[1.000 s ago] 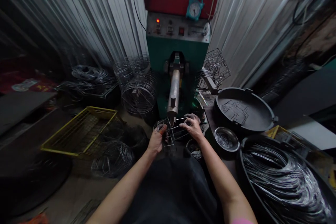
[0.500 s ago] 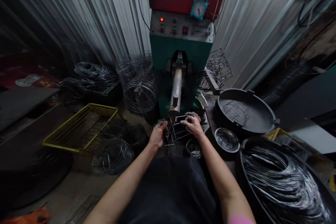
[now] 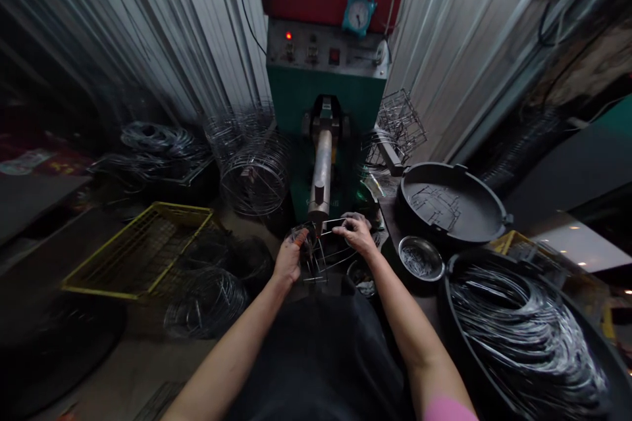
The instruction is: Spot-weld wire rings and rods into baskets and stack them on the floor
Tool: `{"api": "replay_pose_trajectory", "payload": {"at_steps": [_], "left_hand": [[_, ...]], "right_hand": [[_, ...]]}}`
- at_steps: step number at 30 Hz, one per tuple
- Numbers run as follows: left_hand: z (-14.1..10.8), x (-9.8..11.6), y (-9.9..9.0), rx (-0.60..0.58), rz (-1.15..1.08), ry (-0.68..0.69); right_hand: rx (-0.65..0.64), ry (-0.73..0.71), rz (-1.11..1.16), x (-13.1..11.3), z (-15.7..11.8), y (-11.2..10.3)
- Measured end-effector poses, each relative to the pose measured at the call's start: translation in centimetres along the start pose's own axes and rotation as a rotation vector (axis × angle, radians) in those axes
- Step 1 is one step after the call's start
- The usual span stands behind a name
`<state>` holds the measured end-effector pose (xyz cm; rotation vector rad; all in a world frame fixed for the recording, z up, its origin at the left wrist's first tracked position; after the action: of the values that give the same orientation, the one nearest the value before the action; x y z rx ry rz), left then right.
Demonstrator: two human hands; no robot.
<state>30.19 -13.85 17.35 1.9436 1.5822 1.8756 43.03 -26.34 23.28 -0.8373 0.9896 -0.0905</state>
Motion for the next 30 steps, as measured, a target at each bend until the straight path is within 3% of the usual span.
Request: {"api": "replay_pose_trajectory", "payload": {"at_steps": [4,9,12,15,19,23,27,30], "left_hand": [[-0.7,-0.2,-1.4,-0.013,0.016,0.045],[-3.3,-1.3,-6.2,-0.091,-0.067,-0.044],[-5.4,-1.6,-9.2,-0.109,-0.246,-0.124],[-7.0,-1.3,-11.4,-0.093,-0.419,-0.166],[-8.6,0.0,-12.2,-0.120,-0.575,-0.139],[-9.7,2.0,-11.6,-0.225,-0.669,-0.072],[-9.7,1.9,-12.4,-0.209,-0.486,-0.125],[-9.0,0.2,-15.2,-0.032,-0.093,-0.265]], "right_hand": [[0.031,-0.069,-0.125,-1.9,-2.1,-0.9],[-0.006,-0.272,-0.156,-4.4,-7.7,-2.6],[-0.009,-0.204,-0.062,-3.6,-10.1,-4.5],[-0.104,-0.174,-0.028,-3.6,-11.3,-4.9],[-0.144,-0.331,-0.028,-7.3,-11.9,-4.6],[-0.002,-0.535,-0.072,-12.0,-12.2,-4.5],[0.139,-0.670,-0.136,-15.5,-12.4,-4.2],[0.149,-0.681,-0.162,-17.1,-11.9,-3.5]]}}
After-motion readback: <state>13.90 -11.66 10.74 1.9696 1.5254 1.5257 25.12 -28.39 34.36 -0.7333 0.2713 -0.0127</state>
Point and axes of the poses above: each hand's wrist, its own z-axis towards the middle knuckle, its own y-axis out of the palm, x = y × z, the point moved 9 cm from there along z, towards the middle knuckle, and after that the axes turned 6 degrees about -z, right-handed, at the moved point
